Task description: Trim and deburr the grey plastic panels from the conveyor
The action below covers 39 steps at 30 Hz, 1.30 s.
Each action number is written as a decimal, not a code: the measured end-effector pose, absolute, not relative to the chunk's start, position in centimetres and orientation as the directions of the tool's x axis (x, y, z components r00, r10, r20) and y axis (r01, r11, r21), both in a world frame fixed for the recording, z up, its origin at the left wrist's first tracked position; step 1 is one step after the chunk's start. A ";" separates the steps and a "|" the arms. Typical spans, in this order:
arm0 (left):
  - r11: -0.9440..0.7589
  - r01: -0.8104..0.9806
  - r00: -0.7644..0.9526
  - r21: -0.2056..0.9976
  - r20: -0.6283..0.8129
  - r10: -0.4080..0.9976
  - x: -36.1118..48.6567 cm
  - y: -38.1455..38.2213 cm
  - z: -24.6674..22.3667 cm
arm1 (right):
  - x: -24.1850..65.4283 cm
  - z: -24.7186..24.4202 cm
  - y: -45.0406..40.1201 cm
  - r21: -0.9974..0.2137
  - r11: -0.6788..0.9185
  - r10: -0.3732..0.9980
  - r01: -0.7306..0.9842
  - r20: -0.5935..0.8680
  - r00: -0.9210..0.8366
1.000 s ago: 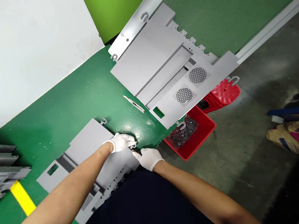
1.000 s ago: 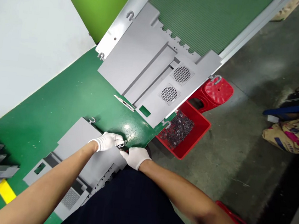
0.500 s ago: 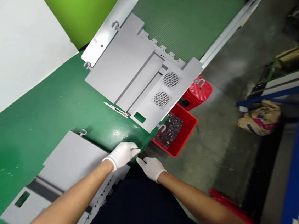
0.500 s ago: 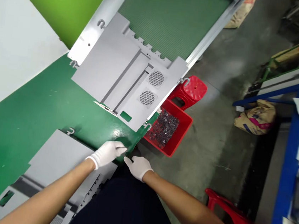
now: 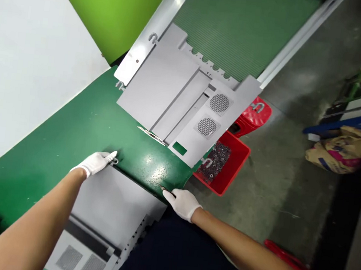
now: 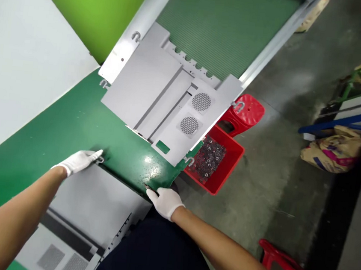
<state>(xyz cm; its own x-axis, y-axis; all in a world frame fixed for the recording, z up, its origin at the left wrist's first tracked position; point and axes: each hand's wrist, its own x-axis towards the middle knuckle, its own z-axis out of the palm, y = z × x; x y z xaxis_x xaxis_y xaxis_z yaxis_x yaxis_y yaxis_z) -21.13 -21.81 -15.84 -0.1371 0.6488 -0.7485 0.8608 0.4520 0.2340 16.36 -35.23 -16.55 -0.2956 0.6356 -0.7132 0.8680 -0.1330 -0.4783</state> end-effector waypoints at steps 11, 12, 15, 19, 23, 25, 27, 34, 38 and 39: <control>0.482 0.761 0.006 0.435 -0.746 0.665 -20.5 -22.3 -18.4 | 3.1 -19.0 -27.4 -0.567 -0.052 0.488 0.822 -0.733 -0.474; 0.492 0.724 0.039 0.483 -0.741 0.670 -21.0 -22.5 -18.3 | 2.1 -19.2 -27.1 -0.570 -0.039 0.478 0.821 -0.732 -0.485; 0.523 0.651 0.097 0.550 -0.743 0.662 -22.1 -23.2 -17.5 | -0.2 -19.5 -26.5 -0.585 -0.005 0.466 0.811 -0.719 -0.516; 0.568 0.598 0.096 0.565 -0.754 0.649 -22.9 -23.8 -16.8 | -1.9 -19.4 -25.9 -0.584 0.052 0.458 0.810 -0.707 -0.538; 0.565 0.604 0.088 0.562 -0.752 0.654 -23.3 -24.2 -17.0 | -2.1 -19.2 -25.6 -0.579 0.103 0.464 0.809 -0.691 -0.554; 0.568 0.598 0.092 0.566 -0.752 0.653 -23.5 -24.3 -17.1 | -1.9 -19.1 -25.7 -0.577 0.120 0.468 0.808 -0.685 -0.559; 0.571 0.590 0.097 0.572 -0.751 0.653 -23.5 -24.3 -17.1 | -1.8 -19.0 -25.8 -0.578 0.133 0.473 0.805 -0.677 -0.564; 0.549 0.615 0.085 0.565 -0.740 0.667 -23.3 -24.3 -16.7 | -2.4 -18.7 -25.5 -0.566 0.180 0.508 0.805 -0.647 -0.568; 0.555 0.601 0.085 0.576 -0.736 0.671 -23.4 -24.6 -16.9 | -2.8 -18.8 -25.7 -0.553 0.206 0.530 0.807 -0.631 -0.567; 0.556 0.596 0.085 0.580 -0.734 0.674 -23.4 -24.6 -17.0 | -2.8 -18.8 -25.7 -0.550 0.213 0.531 0.808 -0.628 -0.568</control>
<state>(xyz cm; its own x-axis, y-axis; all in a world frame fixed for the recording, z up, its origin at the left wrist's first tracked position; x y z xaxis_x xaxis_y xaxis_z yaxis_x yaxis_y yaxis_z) -23.42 -24.60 -17.02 0.0854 0.6741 -0.7337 0.5960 0.5555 0.5797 -2.83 -25.72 -18.83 -0.5681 0.5314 -0.6284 0.8076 0.2130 -0.5500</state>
